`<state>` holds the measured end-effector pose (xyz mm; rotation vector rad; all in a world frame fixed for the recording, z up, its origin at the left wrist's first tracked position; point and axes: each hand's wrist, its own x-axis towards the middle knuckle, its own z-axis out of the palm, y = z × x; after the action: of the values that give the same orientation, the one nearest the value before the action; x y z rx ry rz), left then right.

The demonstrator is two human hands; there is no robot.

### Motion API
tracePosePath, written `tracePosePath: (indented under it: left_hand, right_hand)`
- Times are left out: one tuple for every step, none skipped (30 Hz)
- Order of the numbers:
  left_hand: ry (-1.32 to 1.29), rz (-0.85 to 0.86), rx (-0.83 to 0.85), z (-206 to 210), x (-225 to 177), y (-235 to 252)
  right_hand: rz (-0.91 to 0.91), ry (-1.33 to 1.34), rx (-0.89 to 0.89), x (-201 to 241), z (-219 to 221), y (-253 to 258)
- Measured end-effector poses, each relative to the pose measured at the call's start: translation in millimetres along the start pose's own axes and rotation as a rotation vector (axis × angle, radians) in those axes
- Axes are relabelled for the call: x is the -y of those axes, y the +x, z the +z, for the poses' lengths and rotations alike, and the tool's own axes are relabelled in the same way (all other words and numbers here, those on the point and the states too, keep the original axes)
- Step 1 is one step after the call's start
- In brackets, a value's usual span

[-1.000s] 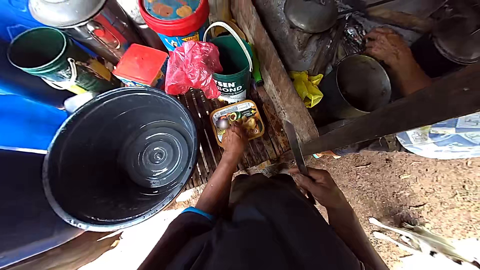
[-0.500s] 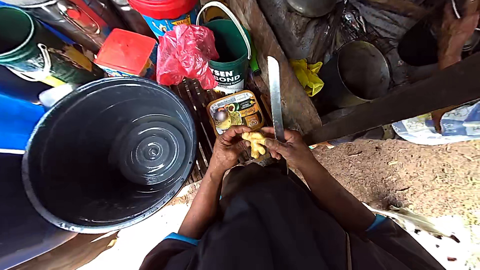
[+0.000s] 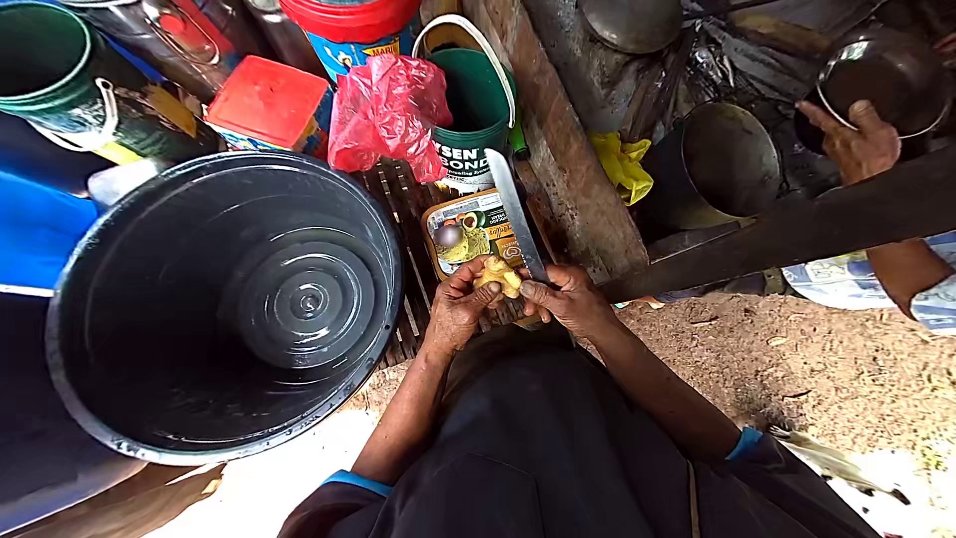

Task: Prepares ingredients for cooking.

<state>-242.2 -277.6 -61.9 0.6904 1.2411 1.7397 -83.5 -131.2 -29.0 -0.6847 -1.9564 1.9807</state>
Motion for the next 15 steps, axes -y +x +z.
tracePosePath:
  left_hand:
    - [0.057, -0.014, -0.044, -1, -2, 1]
    - [0.111, -0.029, -0.079, -2, -3, 2]
    - [0.160, -0.045, -0.106, -3, -4, 3]
    - [0.185, -0.065, -0.123, -4, -6, 3]
    - [0.194, -0.092, -0.134, -5, -7, 4]
    - [0.201, -0.120, -0.141, -5, -8, 6]
    - [0.227, -0.147, -0.146, -5, -9, 6]
    - [0.264, -0.167, -0.151, -5, -10, 6]
    - [0.299, -0.178, -0.155, -5, -11, 6]
    - [0.320, -0.182, -0.163, -5, -11, 6]
    - [0.324, -0.180, -0.170, -5, -10, 5]
    - [0.306, -0.177, -0.172, -5, -10, 5]
    - [0.275, -0.179, -0.164, -5, -11, 4]
    - [0.223, -0.187, -0.147, -6, -11, 3]
    - [0.163, -0.200, -0.126, -7, -11, 1]
  right_hand:
    - [-0.008, -0.040, -0.011, 0, -3, 1]
    - [-0.018, -0.066, -0.016, -1, -7, 1]
    - [-0.037, -0.071, -0.014, -1, -11, 2]
    - [-0.060, -0.059, -0.008, -1, -15, 3]
    - [-0.088, -0.058, 0.017, 1, -18, 4]
    - [-0.113, -0.095, 0.052, 3, -20, 5]
    - [-0.124, -0.146, 0.086, 6, -20, 6]
    - [-0.110, -0.182, 0.118, 8, -18, 7]
    - [-0.091, -0.214, 0.153, 8, -14, 7]
    - [-0.069, -0.246, 0.178, 8, -10, 8]
    - [-0.056, -0.283, 0.190, 5, -7, 9]
    - [-0.052, -0.307, 0.194, 2, -3, 9]
    - [-0.059, -0.323, 0.193, -2, 0, 9]
    - [-0.067, -0.336, 0.192, -4, 2, 9]
    - [-0.083, -0.354, 0.190, -5, 4, 9]
